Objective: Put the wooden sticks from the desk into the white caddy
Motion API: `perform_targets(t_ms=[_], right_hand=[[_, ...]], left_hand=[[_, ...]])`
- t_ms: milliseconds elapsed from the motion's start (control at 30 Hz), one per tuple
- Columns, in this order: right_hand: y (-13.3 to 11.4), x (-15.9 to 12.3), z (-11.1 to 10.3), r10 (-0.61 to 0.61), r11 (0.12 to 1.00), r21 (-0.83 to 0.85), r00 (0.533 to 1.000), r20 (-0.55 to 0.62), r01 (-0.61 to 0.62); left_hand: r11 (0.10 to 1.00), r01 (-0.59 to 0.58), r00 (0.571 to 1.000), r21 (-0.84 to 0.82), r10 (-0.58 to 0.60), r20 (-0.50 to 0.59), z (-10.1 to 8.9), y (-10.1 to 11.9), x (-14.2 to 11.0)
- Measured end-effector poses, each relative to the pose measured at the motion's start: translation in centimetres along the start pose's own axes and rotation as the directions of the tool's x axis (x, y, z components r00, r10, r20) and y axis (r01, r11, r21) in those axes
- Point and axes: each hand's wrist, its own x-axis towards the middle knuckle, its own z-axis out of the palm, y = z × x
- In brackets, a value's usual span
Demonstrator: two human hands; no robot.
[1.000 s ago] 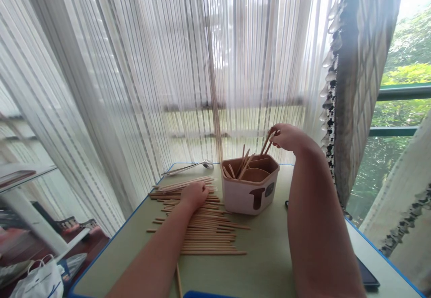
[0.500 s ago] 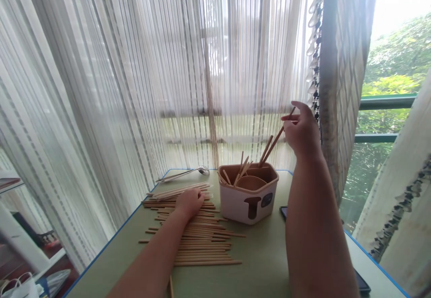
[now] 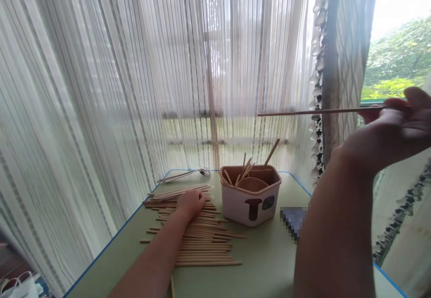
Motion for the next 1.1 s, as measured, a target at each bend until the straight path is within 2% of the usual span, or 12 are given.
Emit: perform_targets(t_ms=[67, 133, 200, 267, 333, 400, 467, 600, 733, 800, 967, 1100], right_hand=[[1.0, 0.2, 0.4, 0.197, 0.932, 0.298, 0.979, 0.058, -0.206], [2.1, -0.3, 1.0, 0.333, 0.806, 0.426, 0.91, 0.246, -0.41], [2.7, -1.4, 1.5, 0.403, 0.741, 0.383, 0.822, 0.403, -0.551], [2.9, -2.5, 1.9, 0.452, 0.732, 0.254, 0.73, 0.513, -0.632], [2.7, -3.4, 2.1, 0.512, 0.733, 0.046, 0.595, 0.619, -0.679], [2.3, -3.9, 2.3, 0.577, 0.726, -0.197, 0.427, 0.696, -0.659], [2.0, -4.2, 2.6, 0.615, 0.72, -0.371, 0.293, 0.732, -0.586], [1.8, -4.9, 2.7, 0.552, 0.775, -0.452, 0.124, 0.825, -0.442], [1.6, -5.6, 2.3, 0.498, 0.812, -0.506, -0.108, 0.861, -0.291], [1.5, -5.8, 2.2, 0.495, 0.819, -0.521, -0.163, 0.853, -0.241], [1.5, -6.0, 2.4, 0.579, 0.781, -0.598, -0.151, 0.801, -0.179], [1.4, -6.0, 2.5, 0.607, 0.767, -0.638, -0.244, 0.756, -0.069]], left_hand=[[1.0, 0.001, 1.0, 0.0, -0.001, 0.003, 0.0, 0.0, 0.0], [1.0, 0.004, 1.0, -0.004, -0.004, 0.005, -0.1, 0.1, 0.0], [1.0, 0.015, 1.0, -0.008, -0.015, 0.006, -0.1, 0.1, 0.0], [1.0, 0.023, 1.0, -0.01, -0.022, 0.005, -0.1, 0.2, 0.0], [1.0, 0.024, 1.0, -0.008, -0.024, 0.006, -0.2, 0.3, -0.1], [1.0, 0.029, 0.999, -0.004, -0.029, 0.014, -0.4, 0.4, -0.2], [0.999, 0.044, 0.999, 0.002, -0.044, 0.026, -0.6, 0.5, -0.3], [0.999, 0.048, 0.998, 0.009, -0.048, 0.032, -0.8, 0.6, -0.4], [1.0, 0.03, 0.999, 0.006, -0.03, 0.021, -0.5, 0.4, -0.3], [1.0, 0.019, 1.0, 0.01, -0.019, 0.011, -0.3, 0.3, -0.2], [1.0, -0.007, 1.0, 0.022, 0.007, -0.012, -0.1, 0.1, -0.1], [1.0, 0.006, 1.0, 0.019, -0.006, 0.003, -0.2, 0.2, -0.2]])
